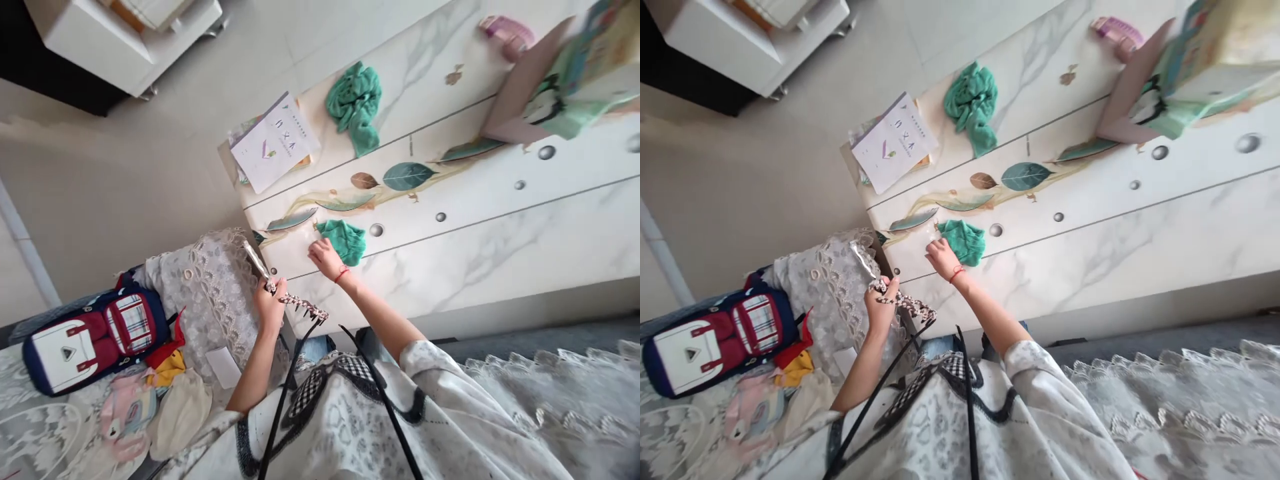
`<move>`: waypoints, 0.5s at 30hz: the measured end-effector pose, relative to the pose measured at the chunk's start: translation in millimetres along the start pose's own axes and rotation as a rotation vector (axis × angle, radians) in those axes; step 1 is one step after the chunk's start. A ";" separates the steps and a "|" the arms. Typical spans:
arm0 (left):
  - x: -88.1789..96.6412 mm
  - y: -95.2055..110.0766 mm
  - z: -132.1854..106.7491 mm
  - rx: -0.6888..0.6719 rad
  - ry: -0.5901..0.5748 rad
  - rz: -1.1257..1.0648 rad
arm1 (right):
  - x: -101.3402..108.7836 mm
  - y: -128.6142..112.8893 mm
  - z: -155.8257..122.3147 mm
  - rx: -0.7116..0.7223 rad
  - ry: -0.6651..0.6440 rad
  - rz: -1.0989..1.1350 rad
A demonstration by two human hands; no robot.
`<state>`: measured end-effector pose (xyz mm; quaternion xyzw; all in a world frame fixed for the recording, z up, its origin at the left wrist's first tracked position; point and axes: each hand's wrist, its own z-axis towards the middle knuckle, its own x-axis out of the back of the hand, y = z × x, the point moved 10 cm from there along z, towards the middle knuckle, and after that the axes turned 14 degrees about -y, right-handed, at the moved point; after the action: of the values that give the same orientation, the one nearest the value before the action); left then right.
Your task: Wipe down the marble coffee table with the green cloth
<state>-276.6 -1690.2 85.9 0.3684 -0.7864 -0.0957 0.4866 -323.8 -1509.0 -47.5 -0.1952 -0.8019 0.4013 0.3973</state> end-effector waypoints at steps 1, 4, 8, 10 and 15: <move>-11.3 27.5 3.7 -0.031 -0.020 0.029 | 31.4 25.0 -23.4 -0.041 0.103 0.037; -75.3 125.7 18.7 -0.089 -0.132 0.140 | 143.9 133.4 -129.1 -0.289 0.489 0.117; -218.1 254.1 32.2 -0.085 -0.373 0.194 | 284.1 273.2 -258.6 -0.637 0.812 0.013; -291.0 298.7 33.7 -0.046 -0.436 0.159 | 335.7 324.9 -286.2 -0.714 0.853 -0.025; -433.9 343.9 30.2 0.116 -0.516 0.065 | 406.5 412.9 -298.6 -0.772 0.851 -0.036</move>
<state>-358.4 -1160.5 -55.8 0.3339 -0.8999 -0.1254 0.2509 -336.3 -857.8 -73.7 -0.4569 -0.6630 -0.0412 0.5916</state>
